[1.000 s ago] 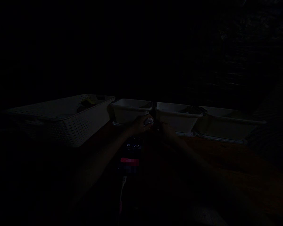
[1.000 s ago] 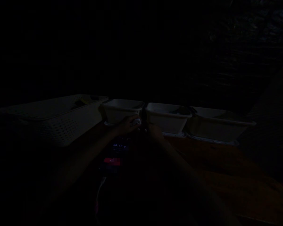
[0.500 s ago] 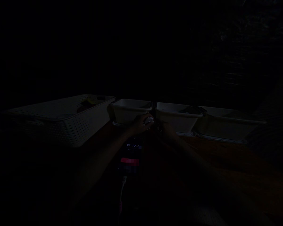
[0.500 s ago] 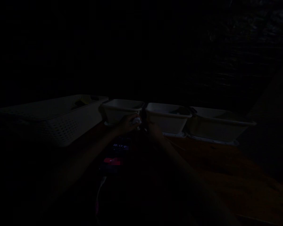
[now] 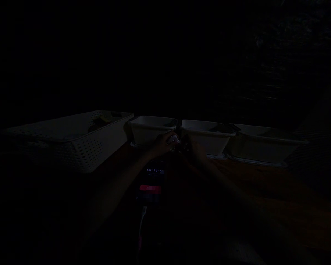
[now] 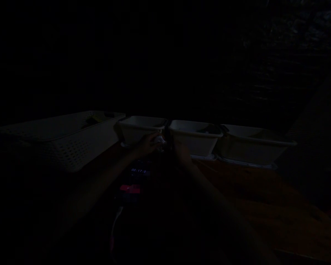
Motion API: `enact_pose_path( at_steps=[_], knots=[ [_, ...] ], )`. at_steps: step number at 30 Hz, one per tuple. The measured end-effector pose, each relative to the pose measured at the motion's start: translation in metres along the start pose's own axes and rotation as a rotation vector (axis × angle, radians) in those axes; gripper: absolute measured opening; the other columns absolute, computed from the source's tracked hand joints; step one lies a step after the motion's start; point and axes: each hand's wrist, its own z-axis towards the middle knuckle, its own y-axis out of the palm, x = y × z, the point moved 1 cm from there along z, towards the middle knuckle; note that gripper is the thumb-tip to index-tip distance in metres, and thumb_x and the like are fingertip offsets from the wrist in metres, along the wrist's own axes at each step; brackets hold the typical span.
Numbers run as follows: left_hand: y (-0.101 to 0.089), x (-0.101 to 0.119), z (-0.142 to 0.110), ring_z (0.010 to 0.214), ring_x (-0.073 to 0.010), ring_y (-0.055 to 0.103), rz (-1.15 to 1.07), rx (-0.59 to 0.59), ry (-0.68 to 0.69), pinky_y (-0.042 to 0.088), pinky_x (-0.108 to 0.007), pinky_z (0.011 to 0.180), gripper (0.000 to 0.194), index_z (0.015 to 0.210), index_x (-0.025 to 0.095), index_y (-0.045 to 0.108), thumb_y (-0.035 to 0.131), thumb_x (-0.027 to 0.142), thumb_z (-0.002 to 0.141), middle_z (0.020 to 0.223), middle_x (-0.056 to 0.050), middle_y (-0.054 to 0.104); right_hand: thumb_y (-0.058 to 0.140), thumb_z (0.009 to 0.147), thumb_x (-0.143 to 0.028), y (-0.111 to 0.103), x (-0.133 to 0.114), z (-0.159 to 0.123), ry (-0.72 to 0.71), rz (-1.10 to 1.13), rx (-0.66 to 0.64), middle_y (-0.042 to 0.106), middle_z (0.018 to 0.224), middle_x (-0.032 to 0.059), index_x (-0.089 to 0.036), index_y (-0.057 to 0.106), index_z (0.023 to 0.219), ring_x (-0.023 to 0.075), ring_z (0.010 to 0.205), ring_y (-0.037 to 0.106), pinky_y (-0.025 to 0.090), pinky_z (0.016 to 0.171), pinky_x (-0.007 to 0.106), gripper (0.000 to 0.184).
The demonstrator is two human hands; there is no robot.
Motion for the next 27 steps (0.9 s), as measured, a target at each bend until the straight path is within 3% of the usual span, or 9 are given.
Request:
enact_pose_path(
  at_steps=[6,11,18,20,23,27],
  knots=[
    [0.003,-0.011,0.001,0.098,-0.018,0.061,-0.055,-0.025,-0.049,0.046,-0.029,0.085,0.03,0.108,0.017,0.058,0.056,0.029,0.081,0.106,-0.006,0.064,0.047,0.086,-0.047,-0.001,0.0,-0.002,-0.012,-0.012,0.073,0.064,0.106,0.0122,-0.02,0.041,0.128,0.0196,0.081,0.063,0.039,0.06,0.023,0.05],
    [0.005,-0.014,0.0,0.096,-0.0179,0.062,-0.046,-0.047,-0.044,0.047,-0.03,0.086,0.027,0.107,0.016,0.059,0.056,0.027,0.081,0.104,-0.006,0.066,0.046,0.086,-0.052,0.001,0.002,-0.003,-0.047,-0.051,0.116,0.064,0.107,0.0125,-0.019,0.039,0.128,0.0194,0.076,0.062,0.037,0.056,0.023,0.054],
    [0.003,-0.013,0.001,0.092,-0.0167,0.062,-0.003,-0.05,-0.038,0.047,-0.029,0.083,0.019,0.099,0.016,0.06,0.053,0.023,0.083,0.097,-0.005,0.067,0.043,0.089,-0.05,0.004,0.006,0.002,-0.006,-0.14,0.005,0.066,0.1,0.0105,-0.021,0.044,0.124,0.0211,0.083,0.064,0.038,0.059,0.023,0.046],
    [0.003,-0.014,0.001,0.093,-0.0168,0.062,-0.007,-0.061,-0.045,0.047,-0.028,0.083,0.019,0.098,0.016,0.06,0.052,0.024,0.083,0.097,-0.005,0.067,0.036,0.09,-0.053,0.004,0.006,0.002,0.005,-0.185,-0.035,0.066,0.099,0.0106,-0.021,0.051,0.116,0.022,0.083,0.065,0.038,0.059,0.023,0.044],
    [0.003,-0.015,0.001,0.093,-0.0169,0.062,-0.035,-0.068,-0.045,0.047,-0.028,0.082,0.022,0.099,0.016,0.06,0.048,0.03,0.087,0.098,-0.005,0.067,0.02,0.093,-0.056,0.001,0.002,0.001,0.029,-0.203,-0.05,0.067,0.095,0.0117,-0.019,0.056,0.108,0.0231,0.082,0.065,0.039,0.06,0.026,0.054],
    [0.003,-0.018,0.001,0.095,-0.0167,0.062,-0.018,-0.037,-0.018,0.045,-0.027,0.085,0.023,0.102,0.016,0.06,0.048,0.028,0.086,0.1,-0.005,0.066,0.03,0.091,-0.058,-0.002,-0.003,-0.003,-0.018,-0.148,-0.002,0.065,0.105,0.0119,-0.019,0.042,0.129,0.0194,0.086,0.064,0.042,0.064,0.023,0.056]
  ],
)
